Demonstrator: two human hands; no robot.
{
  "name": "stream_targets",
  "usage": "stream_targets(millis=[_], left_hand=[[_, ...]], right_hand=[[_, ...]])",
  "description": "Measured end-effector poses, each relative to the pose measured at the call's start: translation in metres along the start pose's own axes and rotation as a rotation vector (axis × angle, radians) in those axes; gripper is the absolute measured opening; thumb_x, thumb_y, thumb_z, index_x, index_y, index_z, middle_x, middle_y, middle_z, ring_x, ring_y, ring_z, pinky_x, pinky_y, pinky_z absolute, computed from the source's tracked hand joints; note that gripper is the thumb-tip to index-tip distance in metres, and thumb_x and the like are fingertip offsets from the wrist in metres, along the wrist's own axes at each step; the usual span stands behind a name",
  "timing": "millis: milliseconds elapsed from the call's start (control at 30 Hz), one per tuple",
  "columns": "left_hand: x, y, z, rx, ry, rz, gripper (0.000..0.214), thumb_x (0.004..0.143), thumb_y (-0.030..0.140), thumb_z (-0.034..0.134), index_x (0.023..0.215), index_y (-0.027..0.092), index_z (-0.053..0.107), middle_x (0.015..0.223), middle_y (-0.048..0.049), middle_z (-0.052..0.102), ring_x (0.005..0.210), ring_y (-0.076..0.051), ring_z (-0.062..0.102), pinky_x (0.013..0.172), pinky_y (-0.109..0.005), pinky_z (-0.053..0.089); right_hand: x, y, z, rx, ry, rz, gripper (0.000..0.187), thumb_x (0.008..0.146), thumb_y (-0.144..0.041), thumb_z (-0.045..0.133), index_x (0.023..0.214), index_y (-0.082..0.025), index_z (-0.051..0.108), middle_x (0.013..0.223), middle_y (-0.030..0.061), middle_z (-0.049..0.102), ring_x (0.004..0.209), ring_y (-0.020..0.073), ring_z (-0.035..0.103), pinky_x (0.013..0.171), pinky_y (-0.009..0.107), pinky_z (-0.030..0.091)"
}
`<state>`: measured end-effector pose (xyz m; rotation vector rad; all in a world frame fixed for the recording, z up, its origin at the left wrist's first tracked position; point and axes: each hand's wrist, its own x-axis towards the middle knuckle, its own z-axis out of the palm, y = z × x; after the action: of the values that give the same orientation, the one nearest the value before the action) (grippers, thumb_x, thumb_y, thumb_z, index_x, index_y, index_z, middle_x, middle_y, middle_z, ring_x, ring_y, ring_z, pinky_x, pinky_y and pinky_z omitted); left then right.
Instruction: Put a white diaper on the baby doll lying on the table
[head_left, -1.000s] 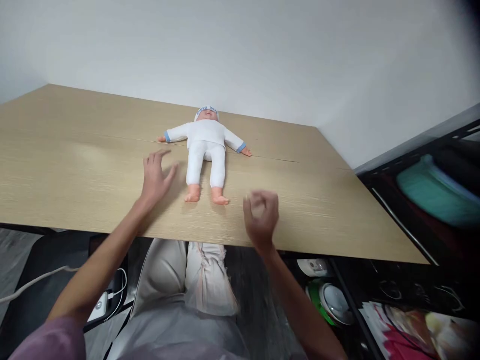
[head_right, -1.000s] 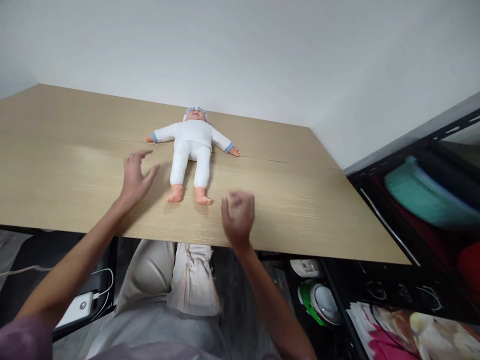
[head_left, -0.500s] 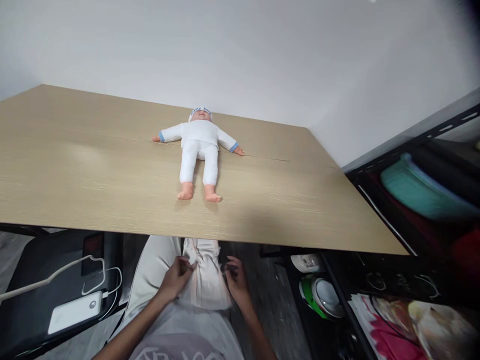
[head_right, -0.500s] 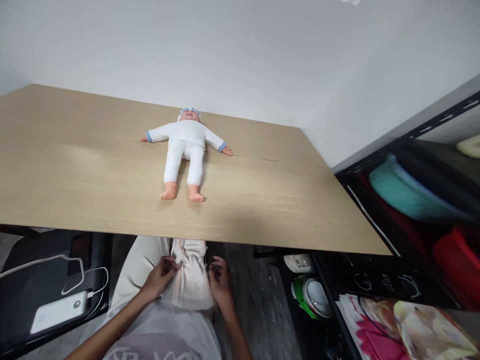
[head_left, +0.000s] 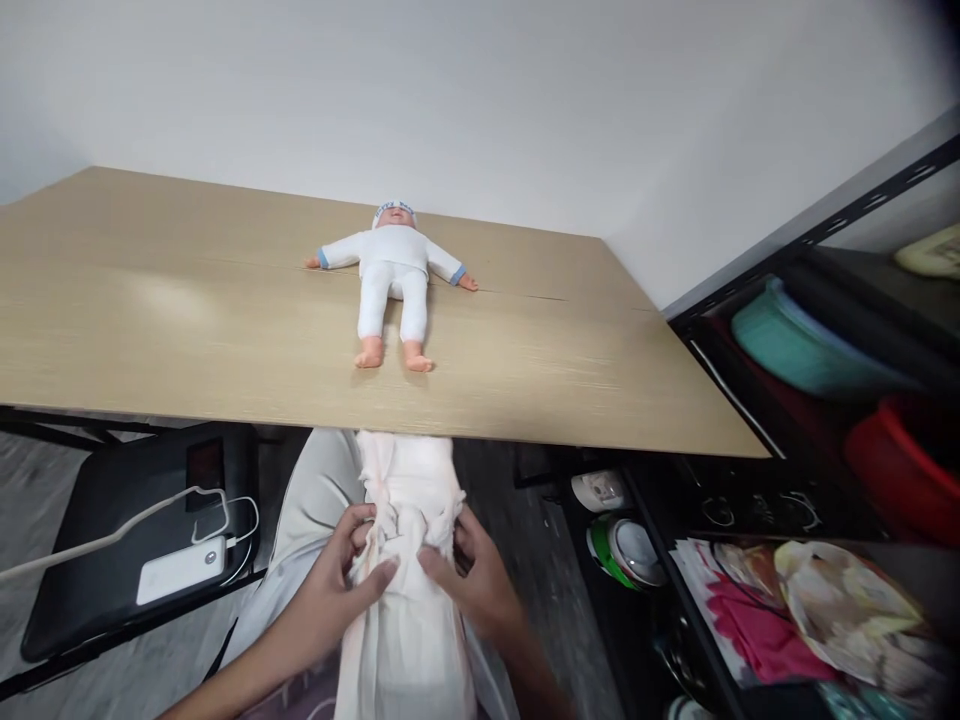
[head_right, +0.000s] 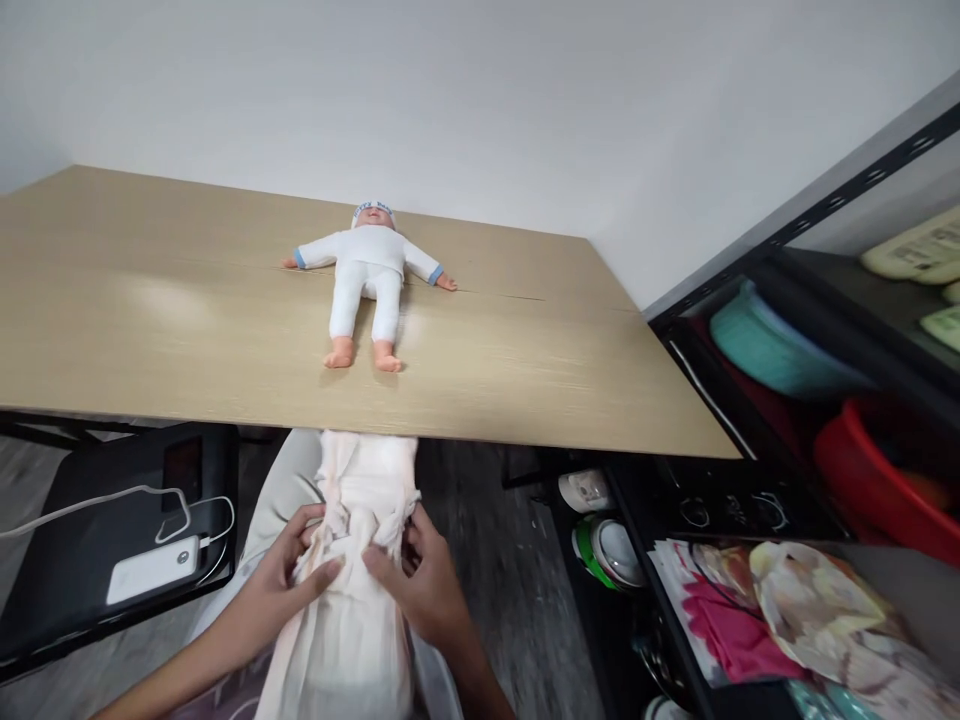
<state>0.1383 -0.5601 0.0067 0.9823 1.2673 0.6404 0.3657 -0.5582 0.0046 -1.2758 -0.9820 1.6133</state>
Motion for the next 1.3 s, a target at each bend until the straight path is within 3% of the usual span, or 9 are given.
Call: stream_targets(millis=[100, 233, 433, 600, 767, 900, 1033, 1200, 1300], left_hand=[[-0.031, 0.030, -0.001, -0.099, 0.004, 0.106, 0.077, 0.088, 0.074, 0.086, 0.150, 0.040, 0.057, 0.137, -0.0123, 0.079, 0.117, -0.034, 0.079, 0.100, -0.046, 0.065], [-0.012, 0.052, -0.008, -0.184, 0.069, 0.261, 0.073, 0.096, 0.066, 0.086, 0.150, 0.032, 0.049, 0.127, -0.0090, 0.080, 0.109, -0.027, 0.079, 0.098, -0.039, 0.064], [0.052, 0.039, -0.024, -0.246, 0.158, 0.255, 0.083, 0.088, 0.071, 0.091, 0.146, 0.028, 0.050, 0.118, -0.0058, 0.078, 0.102, -0.026, 0.079, 0.091, -0.037, 0.065], [0.069, 0.019, -0.032, -0.257, 0.166, 0.145, 0.088, 0.084, 0.076, 0.092, 0.144, 0.027, 0.051, 0.124, -0.0098, 0.080, 0.106, -0.029, 0.080, 0.093, -0.040, 0.066], [0.068, 0.009, -0.035, -0.264, 0.140, 0.119, 0.086, 0.086, 0.076, 0.090, 0.141, 0.027, 0.047, 0.122, -0.0086, 0.080, 0.093, -0.023, 0.078, 0.088, -0.037, 0.066], [0.068, 0.007, -0.035, -0.223, 0.102, 0.188, 0.068, 0.097, 0.068, 0.084, 0.128, 0.031, 0.035, 0.117, -0.0031, 0.074, 0.093, -0.018, 0.076, 0.084, -0.031, 0.062], [0.059, 0.015, -0.055, 0.139, 0.120, 0.361, 0.048, 0.107, 0.051, 0.076, 0.123, 0.030, 0.035, 0.115, -0.0019, 0.069, 0.098, -0.016, 0.074, 0.086, -0.029, 0.060], [0.058, 0.073, -0.117, 0.586, -0.140, 0.610, 0.040, 0.111, 0.036, 0.070, 0.142, 0.030, 0.046, 0.128, -0.0097, 0.077, 0.111, -0.025, 0.081, 0.098, -0.040, 0.067], [0.099, 0.128, -0.141, 0.826, 0.025, 0.845, 0.042, 0.112, 0.034, 0.065, 0.151, 0.027, 0.050, 0.147, -0.0159, 0.072, 0.134, -0.032, 0.075, 0.114, -0.049, 0.063]], right_hand=[[-0.018, -0.040, 0.010, -0.093, 0.023, -0.076, 0.070, 0.085, -0.057, 0.098, 0.143, -0.031, 0.068, 0.118, 0.0078, 0.088, 0.110, 0.0332, 0.085, 0.092, 0.044, 0.072], [0.015, -0.055, 0.020, -0.205, 0.085, -0.210, 0.072, 0.088, -0.055, 0.096, 0.145, -0.027, 0.062, 0.103, 0.0049, 0.087, 0.091, 0.0262, 0.081, 0.081, 0.036, 0.067], [0.089, -0.029, 0.022, -0.209, 0.135, -0.264, 0.079, 0.086, -0.061, 0.094, 0.147, -0.023, 0.060, 0.079, -0.0044, 0.073, 0.073, 0.0197, 0.067, 0.068, 0.031, 0.055], [0.092, -0.005, 0.013, -0.400, 0.188, -0.277, 0.066, 0.098, -0.058, 0.084, 0.148, -0.020, 0.063, 0.074, -0.0079, 0.061, 0.064, 0.0155, 0.052, 0.064, 0.030, 0.045], [0.076, -0.019, 0.020, -0.739, 0.505, -0.578, 0.058, 0.103, -0.046, 0.082, 0.152, -0.023, 0.062, 0.123, 0.0108, 0.077, 0.103, 0.0269, 0.070, 0.093, 0.046, 0.063], [0.105, -0.049, 0.041, -0.974, 0.291, -0.770, 0.049, 0.114, -0.042, 0.069, 0.160, -0.024, 0.062, 0.163, 0.0168, 0.066, 0.155, 0.0335, 0.059, 0.130, 0.057, 0.052], [0.158, -0.057, 0.057, -1.227, 0.094, -0.706, 0.070, 0.116, -0.051, 0.065, 0.173, -0.013, 0.053, 0.186, 0.0199, 0.042, 0.176, 0.0370, 0.034, 0.146, 0.059, 0.030], [0.190, -0.044, 0.055, -1.351, 0.045, -0.618, 0.077, 0.118, -0.061, 0.057, 0.181, -0.019, 0.044, 0.192, 0.0163, 0.030, 0.181, 0.0346, 0.026, 0.148, 0.060, 0.022], [0.190, -0.041, 0.053, -1.368, 0.051, -0.636, 0.077, 0.118, -0.063, 0.055, 0.182, -0.021, 0.043, 0.193, 0.0148, 0.029, 0.181, 0.0335, 0.026, 0.148, 0.059, 0.022]])
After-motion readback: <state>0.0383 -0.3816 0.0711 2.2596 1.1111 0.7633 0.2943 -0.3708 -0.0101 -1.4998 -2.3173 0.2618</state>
